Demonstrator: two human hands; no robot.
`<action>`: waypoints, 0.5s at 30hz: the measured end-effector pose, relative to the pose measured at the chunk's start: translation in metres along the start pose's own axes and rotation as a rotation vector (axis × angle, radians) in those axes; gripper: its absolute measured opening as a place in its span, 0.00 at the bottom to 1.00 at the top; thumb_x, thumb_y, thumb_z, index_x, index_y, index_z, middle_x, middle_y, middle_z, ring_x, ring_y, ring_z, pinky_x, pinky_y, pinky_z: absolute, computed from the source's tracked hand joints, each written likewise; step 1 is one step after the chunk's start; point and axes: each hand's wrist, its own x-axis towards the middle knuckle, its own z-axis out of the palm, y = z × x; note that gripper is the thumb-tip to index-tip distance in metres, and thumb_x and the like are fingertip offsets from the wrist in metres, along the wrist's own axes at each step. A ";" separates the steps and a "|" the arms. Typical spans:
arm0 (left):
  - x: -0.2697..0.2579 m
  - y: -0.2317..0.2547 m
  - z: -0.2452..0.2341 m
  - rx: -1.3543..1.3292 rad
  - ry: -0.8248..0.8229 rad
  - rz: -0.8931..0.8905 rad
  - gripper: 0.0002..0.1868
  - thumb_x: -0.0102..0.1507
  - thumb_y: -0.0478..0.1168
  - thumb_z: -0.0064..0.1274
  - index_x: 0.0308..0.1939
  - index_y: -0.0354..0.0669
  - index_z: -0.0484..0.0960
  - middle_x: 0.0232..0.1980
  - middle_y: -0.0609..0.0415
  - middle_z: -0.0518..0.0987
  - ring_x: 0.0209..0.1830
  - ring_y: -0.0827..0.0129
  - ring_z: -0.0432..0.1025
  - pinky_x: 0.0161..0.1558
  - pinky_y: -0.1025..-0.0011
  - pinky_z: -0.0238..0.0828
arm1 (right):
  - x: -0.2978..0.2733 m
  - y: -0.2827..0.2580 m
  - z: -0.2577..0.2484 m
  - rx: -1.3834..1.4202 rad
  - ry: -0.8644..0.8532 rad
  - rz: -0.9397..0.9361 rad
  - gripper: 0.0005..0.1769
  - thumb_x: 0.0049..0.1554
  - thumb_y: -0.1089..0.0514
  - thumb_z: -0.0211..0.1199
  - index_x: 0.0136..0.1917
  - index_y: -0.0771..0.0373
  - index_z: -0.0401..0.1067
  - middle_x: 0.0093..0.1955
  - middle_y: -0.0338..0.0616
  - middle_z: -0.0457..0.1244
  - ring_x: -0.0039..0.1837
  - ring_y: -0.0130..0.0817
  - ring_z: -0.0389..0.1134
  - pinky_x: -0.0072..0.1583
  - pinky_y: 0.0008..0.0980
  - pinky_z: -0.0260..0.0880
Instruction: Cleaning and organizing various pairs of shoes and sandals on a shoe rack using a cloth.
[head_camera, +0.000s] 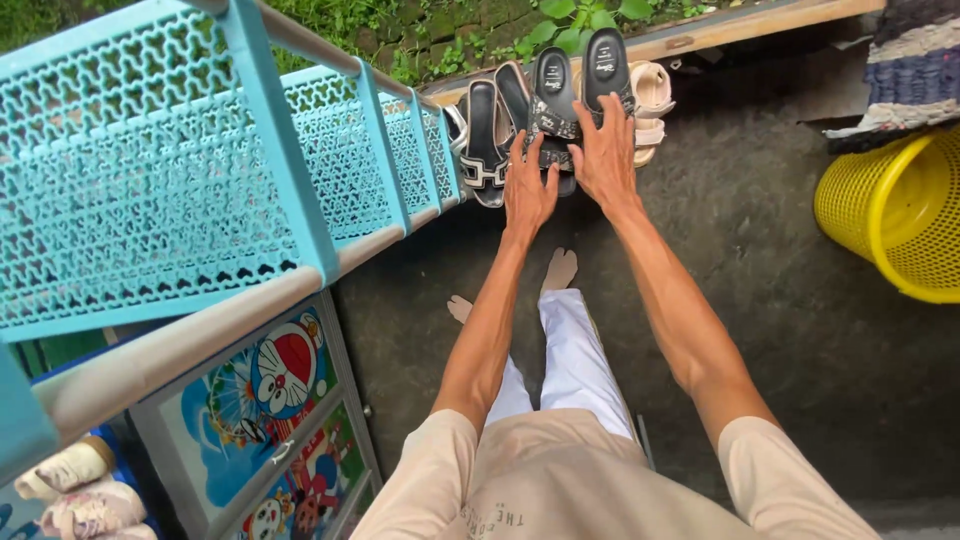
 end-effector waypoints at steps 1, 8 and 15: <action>0.000 0.004 -0.004 0.002 0.009 -0.004 0.31 0.66 0.42 0.55 0.72 0.42 0.66 0.77 0.37 0.59 0.69 0.39 0.67 0.65 0.50 0.66 | -0.001 0.001 -0.001 0.001 -0.002 -0.009 0.39 0.55 0.62 0.70 0.77 0.60 0.61 0.75 0.63 0.52 0.79 0.65 0.48 0.74 0.63 0.49; -0.048 0.007 -0.043 -0.127 0.087 -0.006 0.30 0.65 0.41 0.56 0.71 0.40 0.68 0.77 0.34 0.60 0.73 0.38 0.63 0.69 0.53 0.64 | -0.030 -0.027 -0.003 0.106 0.058 -0.079 0.39 0.60 0.60 0.70 0.80 0.62 0.59 0.78 0.67 0.50 0.79 0.66 0.50 0.77 0.58 0.51; -0.169 -0.099 -0.052 -0.232 0.168 -0.279 0.27 0.62 0.39 0.59 0.65 0.38 0.74 0.72 0.38 0.67 0.71 0.44 0.64 0.69 0.56 0.63 | -0.088 -0.148 0.045 0.054 0.021 -0.130 0.28 0.56 0.60 0.69 0.68 0.64 0.66 0.70 0.62 0.56 0.72 0.61 0.57 0.70 0.54 0.58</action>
